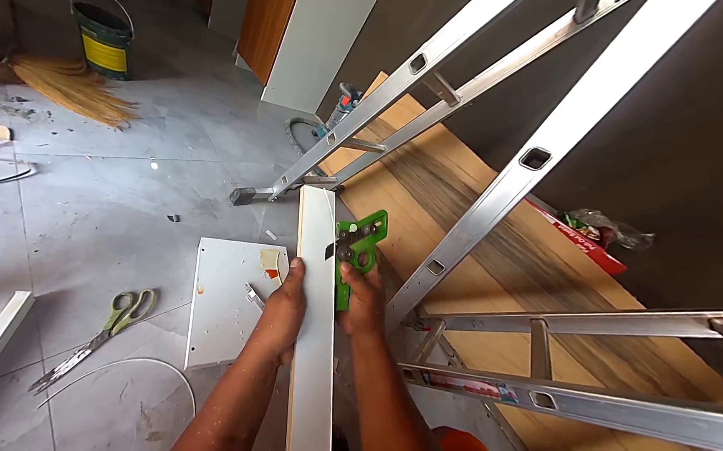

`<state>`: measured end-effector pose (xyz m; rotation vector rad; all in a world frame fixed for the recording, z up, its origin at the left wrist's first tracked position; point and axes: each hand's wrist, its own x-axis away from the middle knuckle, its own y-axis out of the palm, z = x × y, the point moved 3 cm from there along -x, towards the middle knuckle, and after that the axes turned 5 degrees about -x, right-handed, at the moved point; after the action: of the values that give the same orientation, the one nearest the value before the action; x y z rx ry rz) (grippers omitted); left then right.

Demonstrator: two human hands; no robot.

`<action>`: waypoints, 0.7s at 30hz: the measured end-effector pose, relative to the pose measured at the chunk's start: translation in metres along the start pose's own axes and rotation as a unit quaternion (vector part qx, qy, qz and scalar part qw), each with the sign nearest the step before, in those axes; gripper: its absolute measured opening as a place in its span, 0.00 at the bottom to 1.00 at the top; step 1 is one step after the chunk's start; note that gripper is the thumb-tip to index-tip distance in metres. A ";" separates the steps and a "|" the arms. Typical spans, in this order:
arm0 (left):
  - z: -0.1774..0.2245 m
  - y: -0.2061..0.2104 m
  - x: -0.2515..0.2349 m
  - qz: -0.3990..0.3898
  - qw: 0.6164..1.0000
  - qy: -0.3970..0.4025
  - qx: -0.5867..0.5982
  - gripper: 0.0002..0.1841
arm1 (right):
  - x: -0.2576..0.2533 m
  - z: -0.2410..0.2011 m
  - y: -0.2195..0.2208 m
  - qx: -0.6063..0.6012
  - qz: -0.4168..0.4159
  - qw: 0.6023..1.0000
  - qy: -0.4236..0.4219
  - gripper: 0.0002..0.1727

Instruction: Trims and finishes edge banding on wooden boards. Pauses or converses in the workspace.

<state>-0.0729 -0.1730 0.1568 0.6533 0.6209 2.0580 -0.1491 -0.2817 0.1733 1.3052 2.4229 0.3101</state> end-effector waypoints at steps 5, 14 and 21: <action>-0.004 -0.004 -0.001 0.027 1.000 -0.015 0.000 0.35 | 0.005 0.006 -0.004 -0.004 0.015 1.000 0.017 0.12; -0.023 -0.015 -0.011 0.038 0.998 -0.039 0.006 0.35 | 0.026 0.022 -0.019 0.030 0.039 0.997 0.064 0.16; -0.032 -0.041 -0.028 0.077 0.996 -0.049 0.010 0.36 | 0.095 0.048 -0.044 0.067 0.045 0.986 0.146 0.21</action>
<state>-0.0558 -0.1821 0.1008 0.8317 0.5488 2.1495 -0.2101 -0.2258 0.0932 1.5251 2.6699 0.3949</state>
